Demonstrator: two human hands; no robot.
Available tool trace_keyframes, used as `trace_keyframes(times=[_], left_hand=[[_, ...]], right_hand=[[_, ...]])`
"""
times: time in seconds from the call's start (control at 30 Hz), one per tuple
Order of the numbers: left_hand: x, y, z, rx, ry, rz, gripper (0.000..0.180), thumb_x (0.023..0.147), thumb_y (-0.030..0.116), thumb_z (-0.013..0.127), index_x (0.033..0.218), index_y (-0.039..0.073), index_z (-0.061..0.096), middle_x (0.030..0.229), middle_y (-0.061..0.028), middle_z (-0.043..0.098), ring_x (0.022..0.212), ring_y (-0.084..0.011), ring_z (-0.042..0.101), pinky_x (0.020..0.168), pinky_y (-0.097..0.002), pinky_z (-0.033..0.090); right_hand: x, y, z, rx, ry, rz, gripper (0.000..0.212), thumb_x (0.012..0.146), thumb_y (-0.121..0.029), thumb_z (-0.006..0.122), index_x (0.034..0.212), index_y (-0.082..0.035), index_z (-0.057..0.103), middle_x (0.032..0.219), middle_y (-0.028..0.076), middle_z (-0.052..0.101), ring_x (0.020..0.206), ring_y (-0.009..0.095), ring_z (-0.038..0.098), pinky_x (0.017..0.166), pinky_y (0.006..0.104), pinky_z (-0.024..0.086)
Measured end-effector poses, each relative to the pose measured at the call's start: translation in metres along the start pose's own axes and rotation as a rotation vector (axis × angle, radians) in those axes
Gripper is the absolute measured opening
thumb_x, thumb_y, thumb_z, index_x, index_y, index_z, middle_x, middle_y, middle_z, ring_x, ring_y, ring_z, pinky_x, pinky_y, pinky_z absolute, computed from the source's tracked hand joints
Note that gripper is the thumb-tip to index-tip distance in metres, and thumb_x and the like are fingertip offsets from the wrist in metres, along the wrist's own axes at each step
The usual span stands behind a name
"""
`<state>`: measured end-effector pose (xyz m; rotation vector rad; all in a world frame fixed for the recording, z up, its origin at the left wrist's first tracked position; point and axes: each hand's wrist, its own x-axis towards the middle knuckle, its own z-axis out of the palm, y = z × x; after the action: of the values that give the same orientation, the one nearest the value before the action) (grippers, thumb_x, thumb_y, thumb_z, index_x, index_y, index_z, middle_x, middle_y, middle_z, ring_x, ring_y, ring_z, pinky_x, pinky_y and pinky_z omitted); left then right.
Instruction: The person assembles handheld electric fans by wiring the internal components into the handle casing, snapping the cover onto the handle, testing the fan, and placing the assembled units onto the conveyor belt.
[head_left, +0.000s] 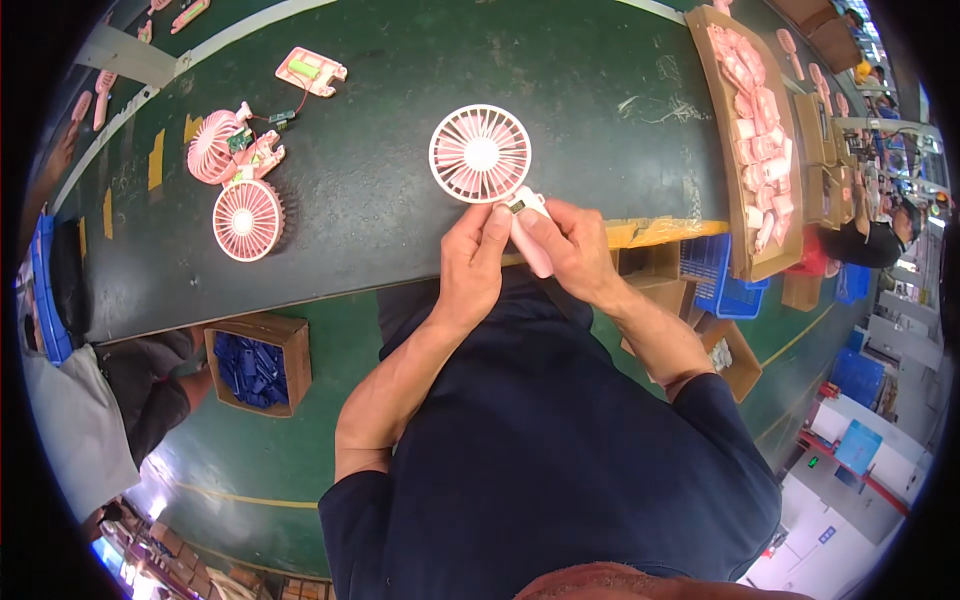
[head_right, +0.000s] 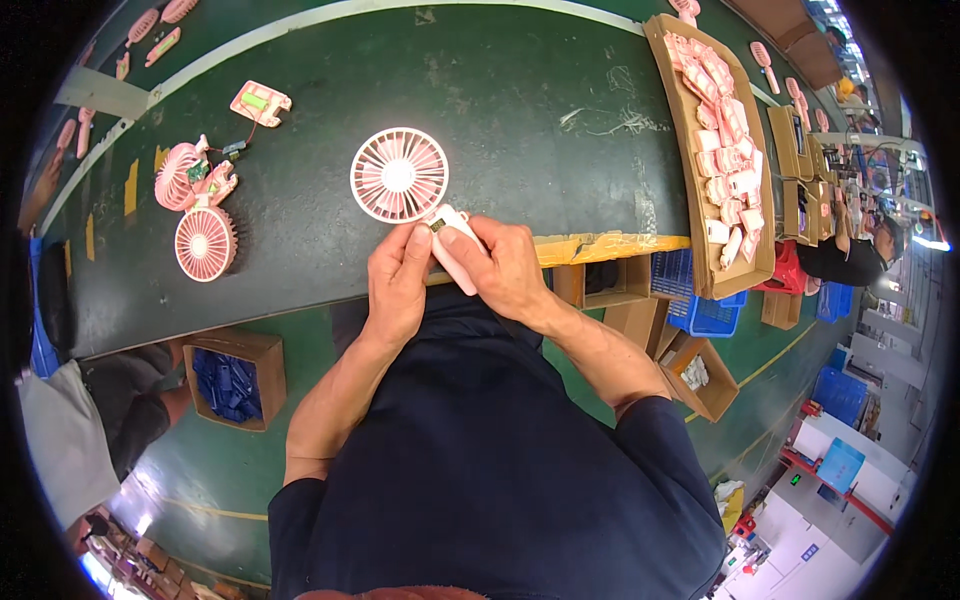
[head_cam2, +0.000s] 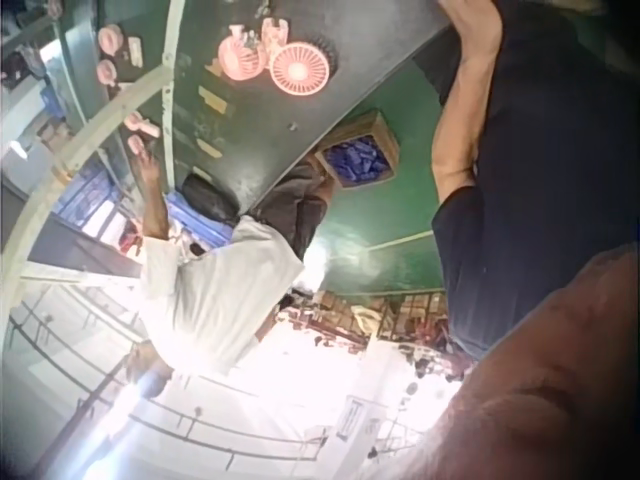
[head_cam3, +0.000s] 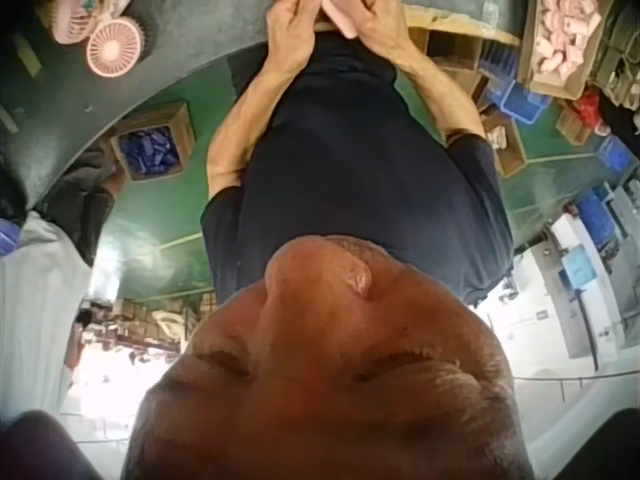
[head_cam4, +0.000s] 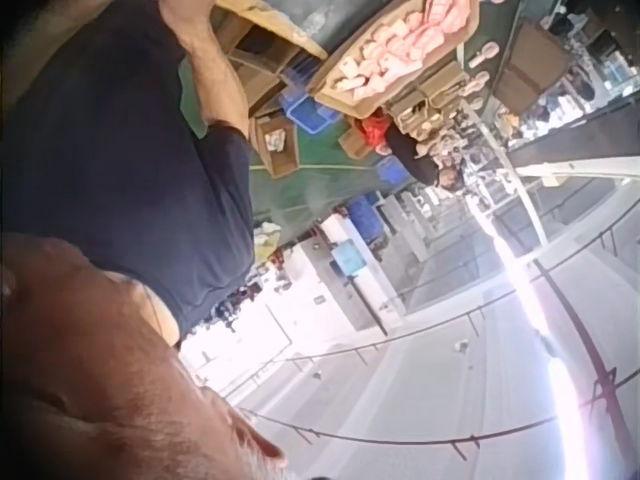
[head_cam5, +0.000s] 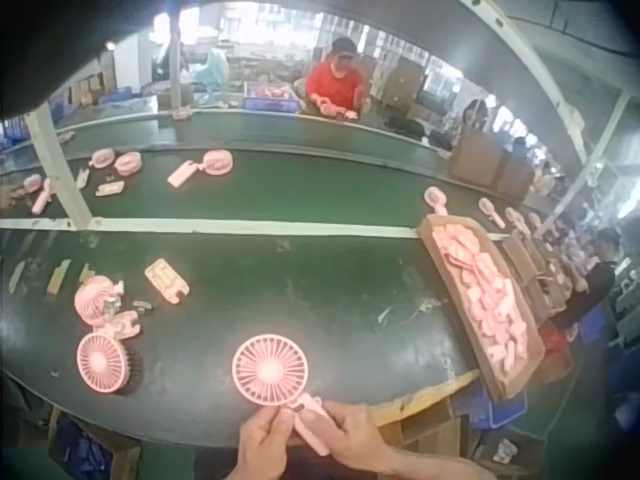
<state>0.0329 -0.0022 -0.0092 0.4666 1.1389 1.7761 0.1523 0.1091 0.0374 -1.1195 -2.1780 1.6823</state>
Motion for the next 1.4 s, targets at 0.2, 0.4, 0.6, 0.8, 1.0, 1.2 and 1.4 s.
trace_keyframes(times=[0.2, 0.4, 0.6, 0.8, 1.0, 1.2, 1.4], left_hand=[[0.01, 0.014, 0.0, -0.123, -0.081, -0.049, 0.042, 0.112, 0.028, 0.044, 0.136, -0.005, 0.053, 0.136, -0.0195, 0.062, 0.105, -0.0203, 0.066, 0.089, -0.0337, 0.056], [0.002, 0.026, 0.002, -0.112, -0.097, -0.083, 0.05, 0.111, 0.027, 0.047, 0.15, -0.004, 0.042, 0.148, -0.0198, 0.053, 0.133, -0.0281, 0.055, 0.11, -0.0422, 0.047], [-0.021, 0.056, -0.023, 0.287, -0.186, -0.048, 0.038, 0.104, 0.009, 0.057, 0.14, -0.002, 0.054, 0.14, -0.0144, 0.062, 0.13, -0.0237, 0.059, 0.111, -0.0382, 0.047], [-0.007, 0.143, -0.054, 0.666, -0.175, 0.109, 0.031, 0.1, 0.009, 0.063, 0.13, 0.0, 0.063, 0.125, -0.0146, 0.07, 0.114, -0.0245, 0.07, 0.098, -0.0355, 0.055], [0.105, 0.215, -0.098, 1.097, -0.137, 0.27, 0.034, 0.096, 0.014, 0.068, 0.128, 0.001, 0.064, 0.115, -0.0167, 0.072, 0.103, -0.0262, 0.072, 0.092, -0.0371, 0.057], [0.311, 0.242, -0.134, 1.441, -0.015, 0.374, 0.045, 0.092, 0.018, 0.068, 0.13, -0.003, 0.06, 0.123, -0.0224, 0.068, 0.114, -0.0361, 0.067, 0.1, -0.0419, 0.054], [0.499, 0.202, -0.131, 1.546, 0.246, 0.783, 0.045, 0.091, 0.021, 0.065, 0.129, -0.002, 0.057, 0.133, -0.0219, 0.061, 0.125, -0.0399, 0.056, 0.104, -0.0473, 0.048]], right_hand=[[0.008, -0.009, -0.003, 0.383, -0.121, 0.076, 0.03, 0.102, -0.026, 0.061, 0.109, 0.002, 0.066, 0.084, 0.008, 0.069, 0.066, 0.013, 0.066, 0.055, 0.0258, 0.052], [0.02, -0.021, -0.027, 0.467, -0.191, 0.163, 0.025, 0.099, -0.021, 0.063, 0.113, 0.0, 0.063, 0.083, 0.007, 0.068, 0.06, 0.013, 0.065, 0.046, 0.0249, 0.05], [0.141, -0.042, -0.105, -0.2, 0.371, -0.101, 0.037, 0.099, -0.028, 0.061, 0.129, -0.007, 0.059, 0.087, 0.012, 0.069, 0.069, 0.021, 0.069, 0.058, 0.037, 0.055], [0.28, -0.025, -0.181, -0.886, 0.759, -0.227, 0.047, 0.099, -0.031, 0.059, 0.139, -0.007, 0.051, 0.113, 0.028, 0.061, 0.104, 0.049, 0.064, 0.086, 0.057, 0.052], [0.334, -0.011, -0.154, -0.97, 0.853, -0.558, 0.065, 0.089, -0.029, 0.074, 0.142, 0.0, 0.05, 0.145, 0.025, 0.047, 0.136, 0.042, 0.043, 0.112, 0.0524, 0.036], [0.328, -0.021, -0.138, -1.006, 0.771, -0.619, 0.057, 0.092, -0.031, 0.072, 0.136, 0.002, 0.058, 0.15, 0.024, 0.045, 0.142, 0.042, 0.038, 0.117, 0.0514, 0.032], [0.33, -0.025, -0.134, -0.906, 0.636, -0.592, 0.053, 0.091, -0.032, 0.073, 0.131, 0.002, 0.063, 0.148, 0.024, 0.048, 0.141, 0.042, 0.041, 0.117, 0.0513, 0.034]])
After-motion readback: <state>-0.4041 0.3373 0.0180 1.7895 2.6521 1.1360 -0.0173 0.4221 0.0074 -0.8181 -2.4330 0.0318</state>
